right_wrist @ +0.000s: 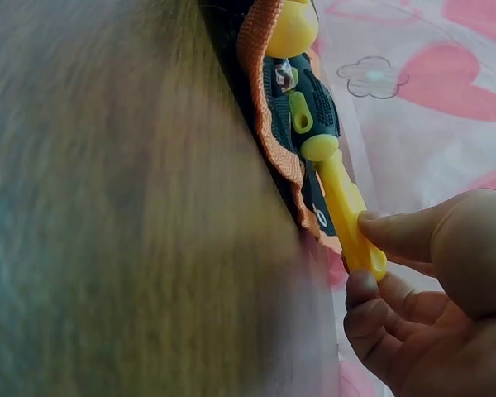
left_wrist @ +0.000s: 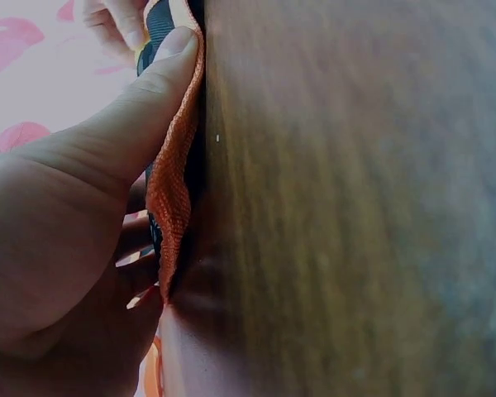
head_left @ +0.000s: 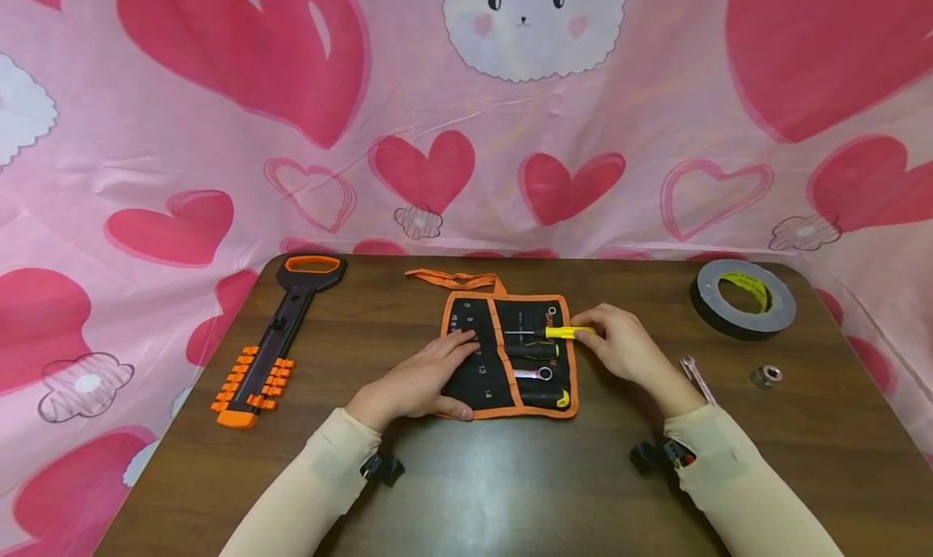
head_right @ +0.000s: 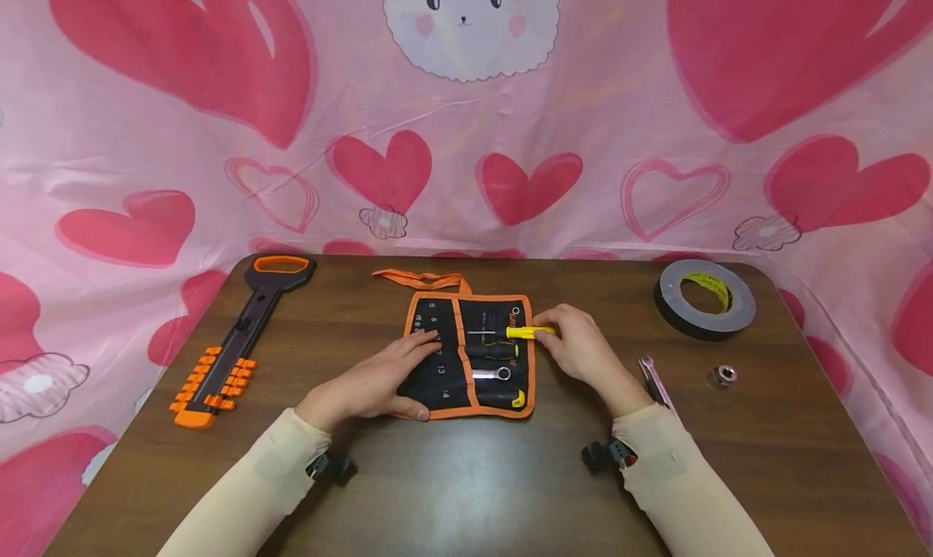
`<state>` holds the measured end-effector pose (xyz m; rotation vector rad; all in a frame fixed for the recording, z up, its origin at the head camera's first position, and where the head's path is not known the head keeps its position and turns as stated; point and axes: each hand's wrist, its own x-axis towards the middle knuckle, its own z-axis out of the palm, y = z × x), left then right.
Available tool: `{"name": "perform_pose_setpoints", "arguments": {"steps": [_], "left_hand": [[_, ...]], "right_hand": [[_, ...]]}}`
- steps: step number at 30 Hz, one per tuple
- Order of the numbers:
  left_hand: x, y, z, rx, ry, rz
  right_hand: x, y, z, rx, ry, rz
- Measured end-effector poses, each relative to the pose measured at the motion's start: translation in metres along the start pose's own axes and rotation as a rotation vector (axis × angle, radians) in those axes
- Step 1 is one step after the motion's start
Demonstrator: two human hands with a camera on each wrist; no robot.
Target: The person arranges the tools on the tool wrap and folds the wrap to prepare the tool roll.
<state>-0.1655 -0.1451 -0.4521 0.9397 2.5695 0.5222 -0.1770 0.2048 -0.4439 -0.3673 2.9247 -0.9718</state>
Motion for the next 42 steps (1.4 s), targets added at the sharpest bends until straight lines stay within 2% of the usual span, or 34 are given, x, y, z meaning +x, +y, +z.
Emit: {"name": "perform_pose_setpoints", "arguments": {"steps": [10,19,32,42], "left_hand": [[0.003,0.003,-0.004,0.05,-0.005,0.005],[0.003,0.004,-0.004,0.033,0.0,0.002],[0.002,0.004,-0.003,0.029,-0.022,-0.017],[0.001,0.002,-0.002,0.011,-0.015,-0.011]], "right_hand": [[0.003,-0.003,0.002,0.02,0.006,-0.047],[0.005,-0.005,0.007,0.013,0.016,-0.113],[0.01,-0.012,0.011,0.054,-0.058,0.001],[0.013,-0.012,0.014,0.065,-0.082,0.026]]}}
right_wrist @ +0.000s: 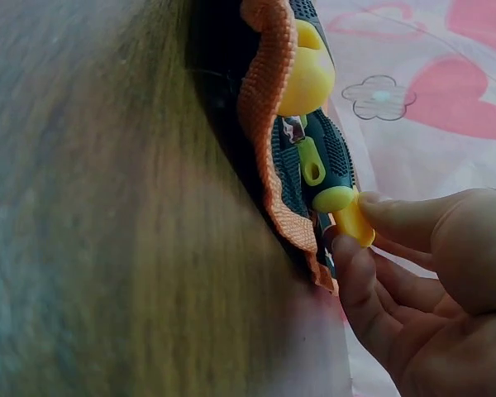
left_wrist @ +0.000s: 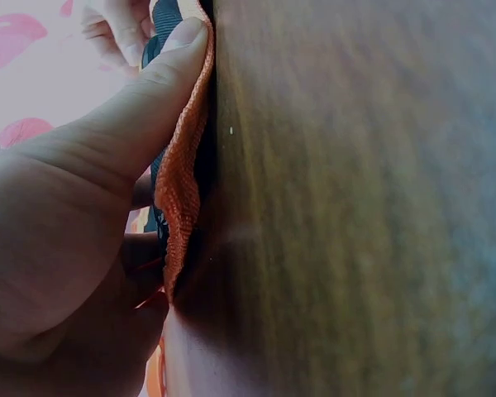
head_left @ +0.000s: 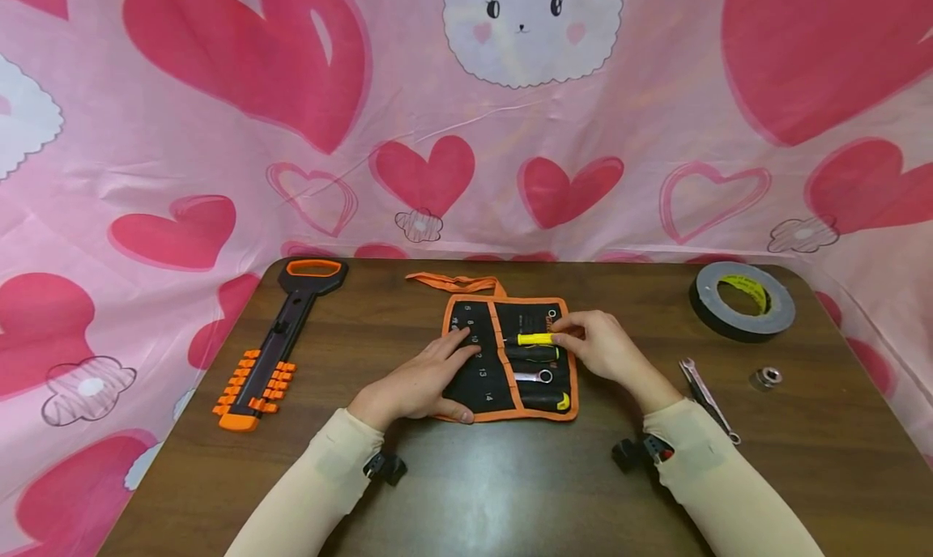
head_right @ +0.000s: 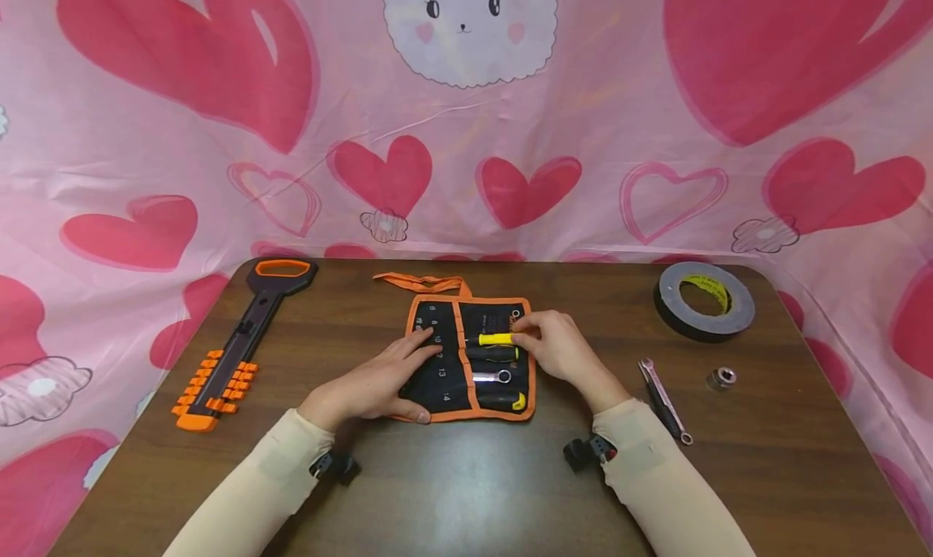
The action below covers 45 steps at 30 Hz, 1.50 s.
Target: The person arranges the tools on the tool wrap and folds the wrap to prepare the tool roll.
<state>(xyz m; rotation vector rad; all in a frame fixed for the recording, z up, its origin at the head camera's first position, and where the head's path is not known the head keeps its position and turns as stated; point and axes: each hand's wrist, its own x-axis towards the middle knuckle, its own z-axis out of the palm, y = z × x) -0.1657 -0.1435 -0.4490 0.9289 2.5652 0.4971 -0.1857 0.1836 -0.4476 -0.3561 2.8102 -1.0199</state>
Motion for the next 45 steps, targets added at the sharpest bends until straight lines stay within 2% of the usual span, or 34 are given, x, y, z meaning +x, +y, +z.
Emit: {"name": "perform_pose_setpoints", "arguments": {"steps": [25,32,40,45], "left_hand": [[0.0,-0.001,0.0,-0.008,-0.012,0.001],[0.001,-0.002,0.0,-0.014,-0.017,-0.002],[0.002,-0.003,0.001,-0.02,-0.021,-0.008],[0.002,-0.002,0.0,-0.031,-0.026,-0.009]], "right_hand": [[0.01,-0.003,0.005,0.014,0.008,0.003],[0.01,-0.003,0.008,0.003,0.066,-0.06],[0.009,0.001,0.004,0.134,0.0,0.007],[0.009,0.003,0.006,0.119,-0.002,0.02]]}}
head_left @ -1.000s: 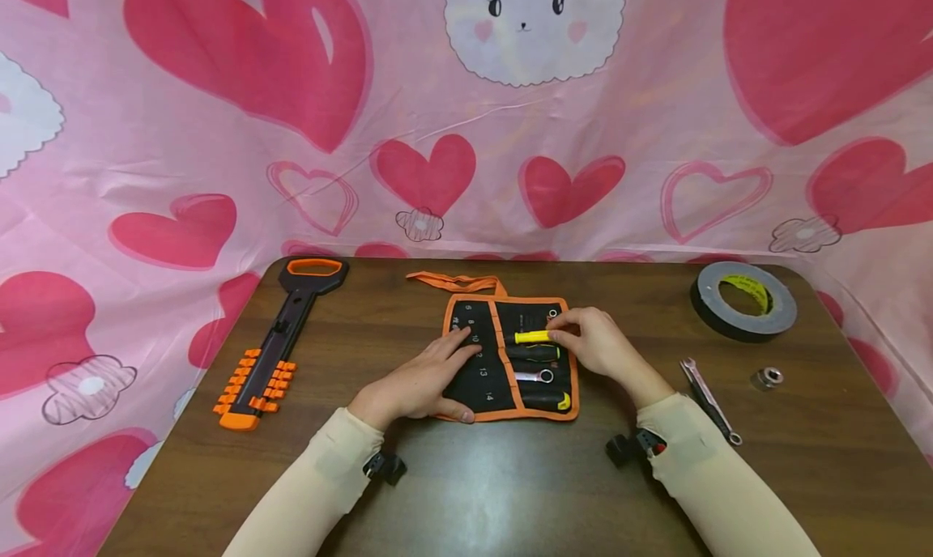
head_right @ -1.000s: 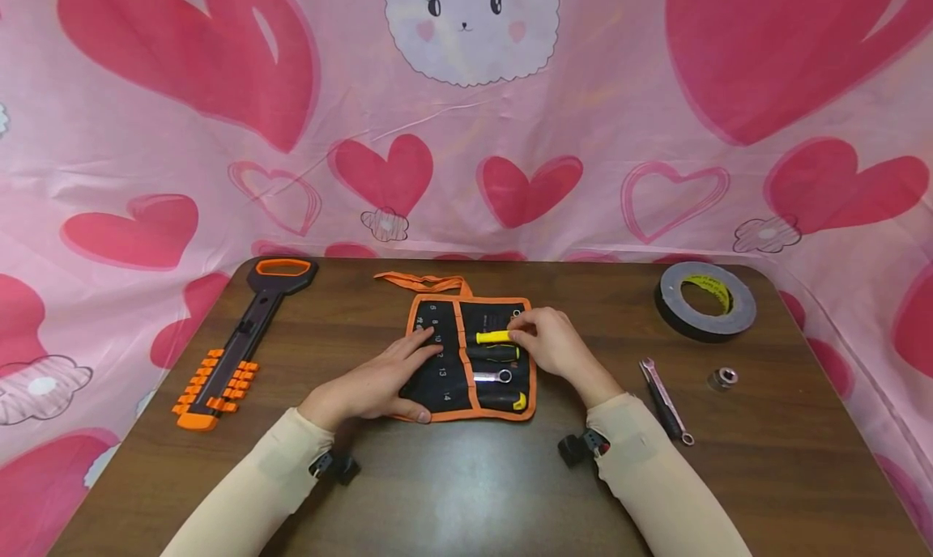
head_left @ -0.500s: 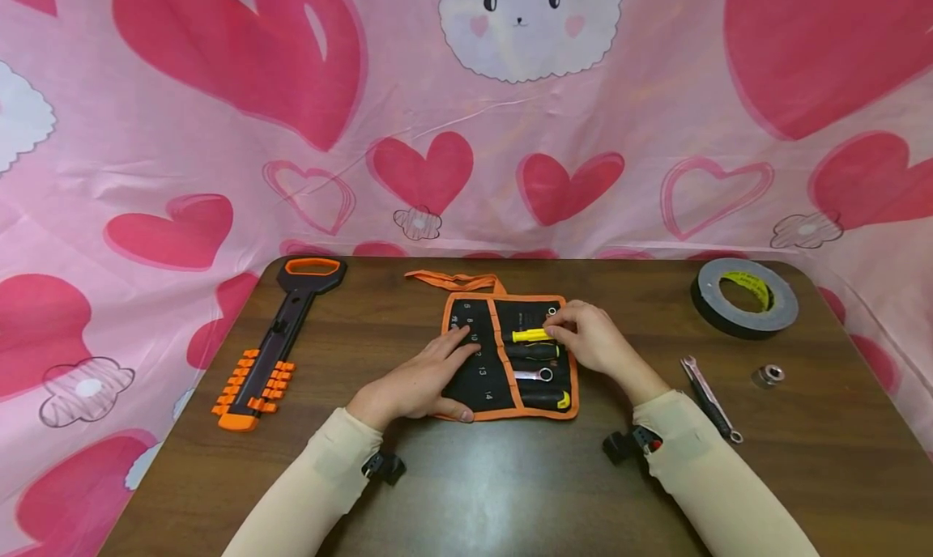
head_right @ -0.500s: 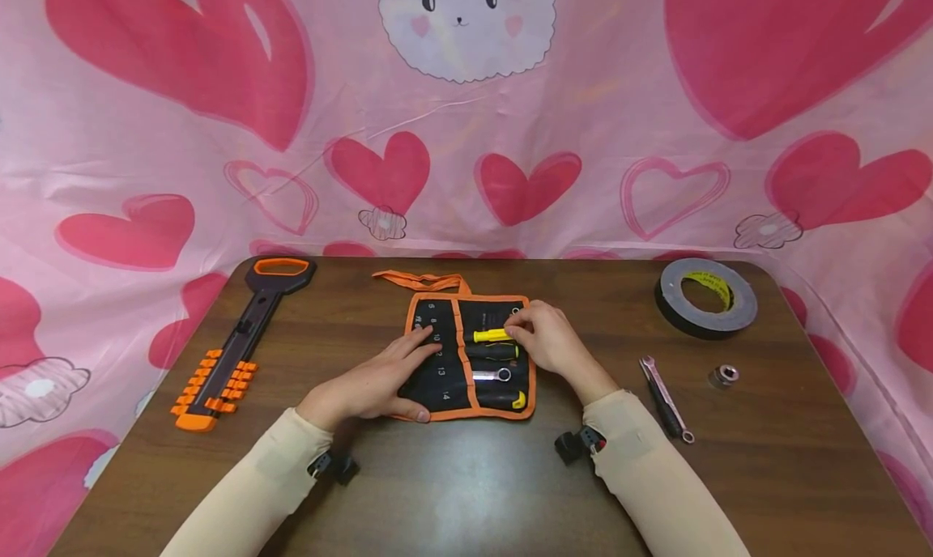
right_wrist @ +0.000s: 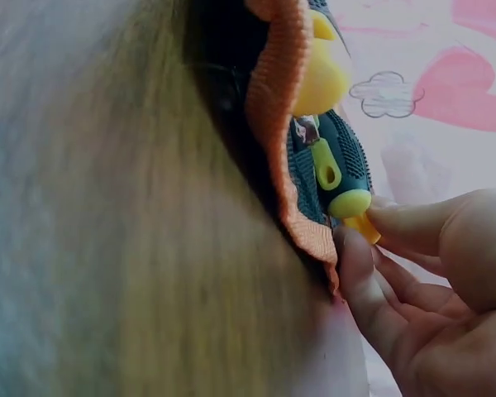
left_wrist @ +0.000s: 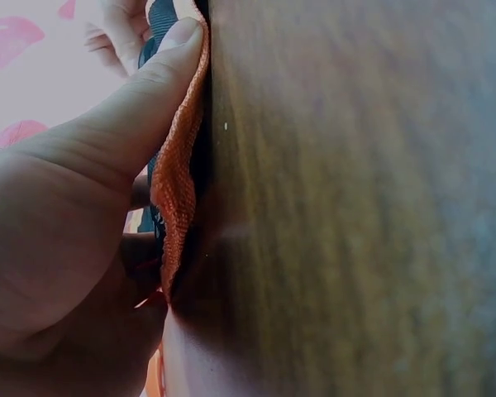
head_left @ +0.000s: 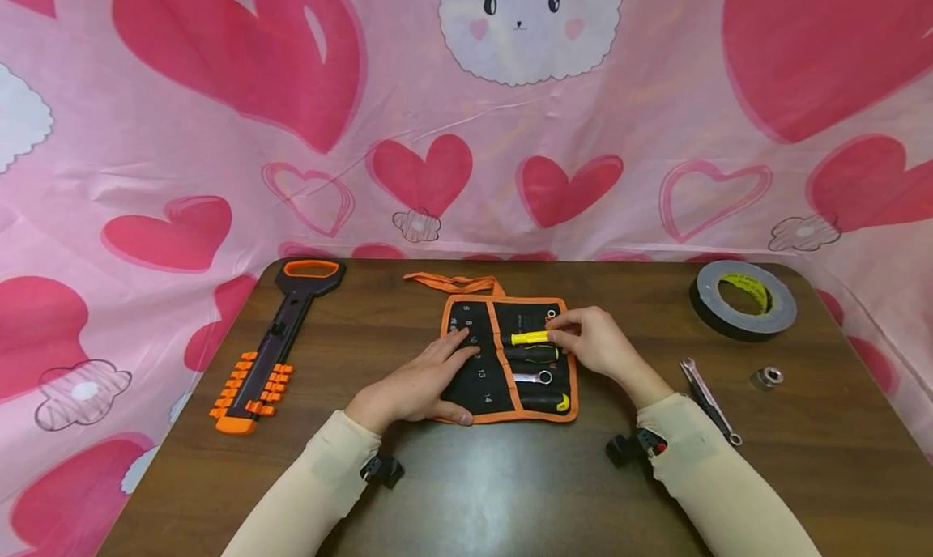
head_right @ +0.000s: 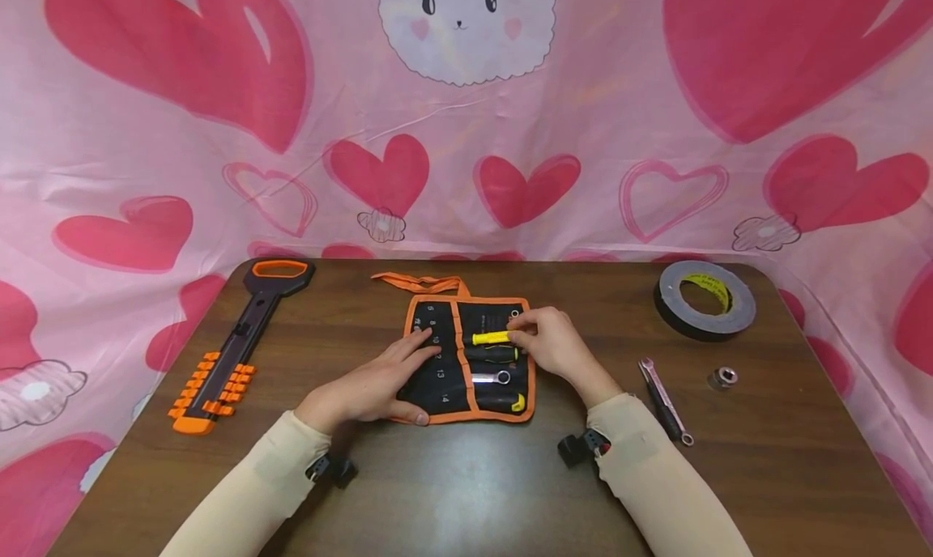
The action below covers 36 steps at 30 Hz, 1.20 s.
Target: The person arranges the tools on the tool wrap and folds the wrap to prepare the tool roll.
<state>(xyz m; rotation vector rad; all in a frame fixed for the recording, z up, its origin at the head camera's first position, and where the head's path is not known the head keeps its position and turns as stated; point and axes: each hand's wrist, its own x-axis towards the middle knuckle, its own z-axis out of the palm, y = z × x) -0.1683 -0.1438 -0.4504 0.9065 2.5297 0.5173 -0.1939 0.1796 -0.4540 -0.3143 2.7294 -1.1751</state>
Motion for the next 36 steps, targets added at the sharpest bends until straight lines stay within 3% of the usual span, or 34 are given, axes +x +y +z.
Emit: {"name": "perform_pose_setpoints", "arguments": {"steps": [8,20,36], "left_hand": [[-0.001,0.001,0.0,0.006,0.005,0.01],[0.0,0.002,-0.001,-0.003,0.001,0.008],[-0.001,0.0,0.001,-0.006,0.006,0.004]], "right_hand": [[0.002,-0.007,0.004,-0.105,0.032,-0.043],[0.008,-0.014,0.009,-0.076,0.01,0.02],[-0.003,-0.008,0.004,-0.082,0.039,-0.065]]}}
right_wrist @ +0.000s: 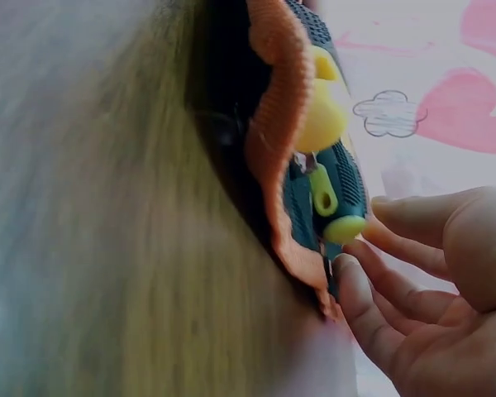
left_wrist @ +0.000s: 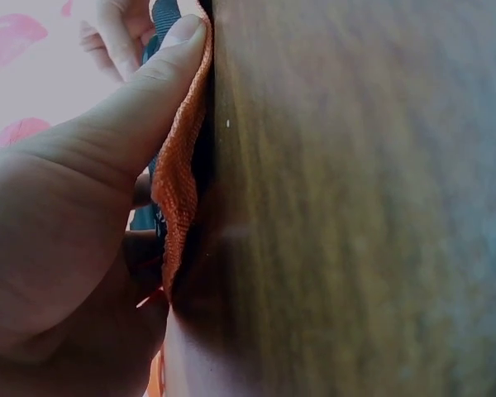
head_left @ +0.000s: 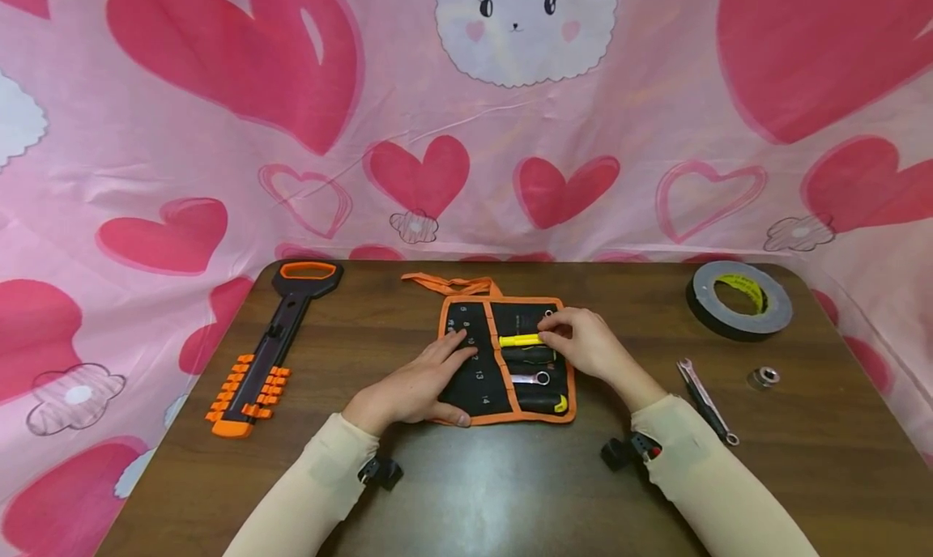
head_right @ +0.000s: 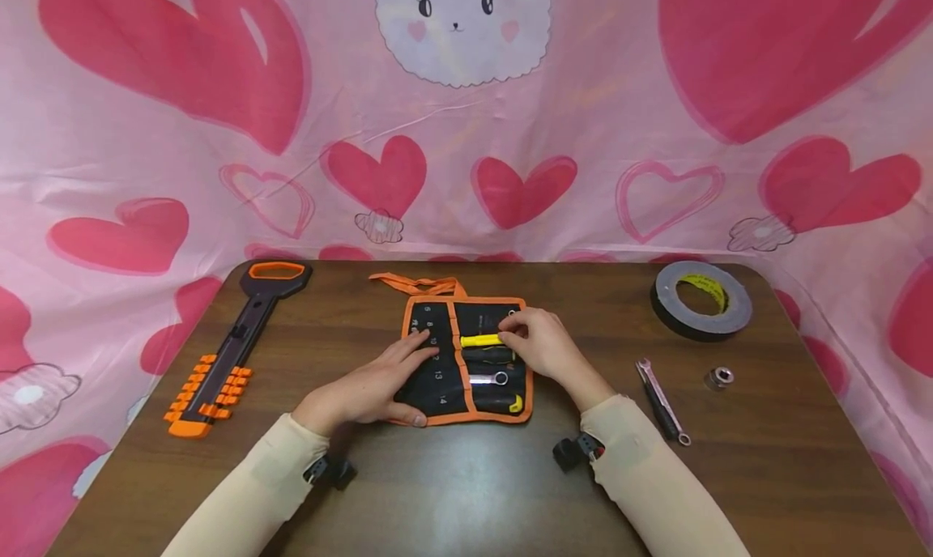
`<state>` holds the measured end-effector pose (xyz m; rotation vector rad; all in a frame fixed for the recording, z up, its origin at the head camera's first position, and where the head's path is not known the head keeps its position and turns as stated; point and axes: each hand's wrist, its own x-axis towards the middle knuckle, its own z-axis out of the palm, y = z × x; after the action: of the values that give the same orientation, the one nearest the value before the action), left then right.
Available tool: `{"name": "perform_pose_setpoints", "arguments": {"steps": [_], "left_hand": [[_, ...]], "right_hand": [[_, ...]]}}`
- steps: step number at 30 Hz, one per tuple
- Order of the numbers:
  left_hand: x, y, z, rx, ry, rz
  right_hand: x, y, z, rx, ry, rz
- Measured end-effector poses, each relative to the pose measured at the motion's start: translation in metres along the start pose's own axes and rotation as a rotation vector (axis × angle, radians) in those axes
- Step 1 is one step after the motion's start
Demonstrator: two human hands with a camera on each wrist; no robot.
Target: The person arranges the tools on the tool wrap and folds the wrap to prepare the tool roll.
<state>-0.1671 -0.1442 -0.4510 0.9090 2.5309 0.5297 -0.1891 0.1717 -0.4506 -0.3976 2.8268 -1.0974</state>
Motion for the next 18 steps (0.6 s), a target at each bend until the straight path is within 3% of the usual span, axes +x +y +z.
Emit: {"name": "perform_pose_setpoints", "arguments": {"steps": [12,18], "left_hand": [[0.001,0.004,-0.003,0.064,0.003,-0.023],[0.002,0.005,-0.006,0.083,0.015,0.01]], "right_hand": [[-0.029,0.005,-0.021,-0.031,0.012,-0.035],[-0.044,0.01,-0.03,-0.039,0.025,-0.039]]}}
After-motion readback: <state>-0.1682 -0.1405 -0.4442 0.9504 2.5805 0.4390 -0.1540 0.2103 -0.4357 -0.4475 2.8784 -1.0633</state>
